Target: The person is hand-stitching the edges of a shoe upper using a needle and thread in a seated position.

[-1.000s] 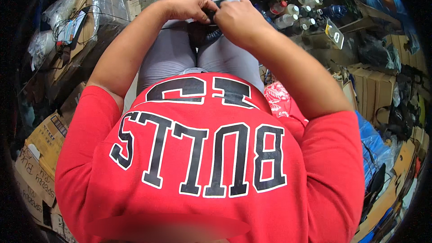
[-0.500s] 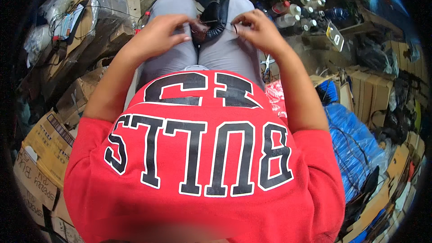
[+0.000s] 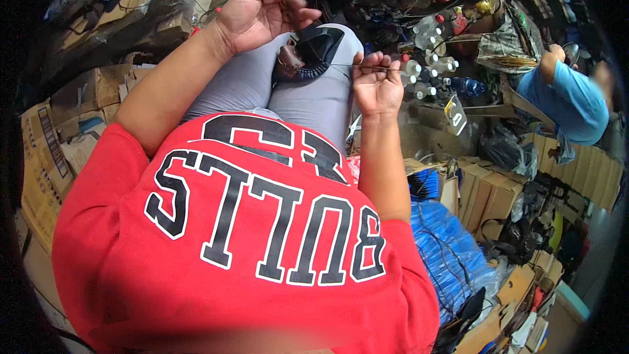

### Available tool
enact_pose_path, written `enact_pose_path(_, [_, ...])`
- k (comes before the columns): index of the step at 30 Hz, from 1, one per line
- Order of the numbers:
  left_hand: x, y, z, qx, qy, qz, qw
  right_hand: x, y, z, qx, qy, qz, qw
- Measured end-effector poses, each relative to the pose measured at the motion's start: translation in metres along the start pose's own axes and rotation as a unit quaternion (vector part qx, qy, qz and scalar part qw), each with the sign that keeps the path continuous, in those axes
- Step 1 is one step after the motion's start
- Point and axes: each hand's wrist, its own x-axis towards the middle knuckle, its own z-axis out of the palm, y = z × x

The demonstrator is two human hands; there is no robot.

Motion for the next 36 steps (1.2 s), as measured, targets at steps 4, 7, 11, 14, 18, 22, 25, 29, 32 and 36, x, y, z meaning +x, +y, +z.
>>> enact_pose_path(4, [0.036,0.024,-0.075,0.102,0.033,-0.042,0.993,-0.02,-0.016,-0.022,-0.096,-0.135,0.051,0.985])
enact_pose_path(7, [0.047,0.025,-0.069,0.109,0.015,-0.072,0.991,-0.011,-0.028,-0.045,-0.107,-0.127,0.071,0.983])
enact_pose_path(11, [0.058,0.067,-0.118,0.38,0.053,0.039,0.923,-0.021,-0.055,-0.07,-0.412,-0.049,0.063,0.908])
enact_pose_path(14, [0.03,0.073,-0.114,0.549,0.093,0.172,0.813,-0.038,-0.102,-0.109,-0.827,-0.001,0.018,0.562])
enact_pose_path(18, [-0.029,-0.004,-0.051,0.764,-0.162,0.263,0.566,-0.012,-0.058,0.006,-0.753,-0.091,-0.096,0.644])
enact_pose_path(22, [-0.016,-0.045,-0.017,0.865,-0.189,0.182,0.428,0.017,-0.009,0.079,-0.8,-0.217,-0.03,0.558])
enact_pose_path(25, [-0.011,-0.033,-0.016,0.906,-0.187,0.116,0.361,0.027,-0.003,0.089,-0.899,-0.181,-0.072,0.393])
enact_pose_path(29, [-0.011,-0.02,-0.016,0.903,-0.185,0.04,0.385,0.016,-0.011,0.066,-0.849,-0.166,0.006,0.502])
enact_pose_path(32, [0.002,-0.023,-0.011,0.899,-0.199,0.008,0.389,0.004,-0.011,0.042,-0.772,-0.116,0.001,0.625])
enact_pose_path(36, [0.001,-0.019,-0.005,0.917,-0.197,0.037,0.344,0.006,0.003,0.027,-0.743,-0.09,-0.046,0.661])
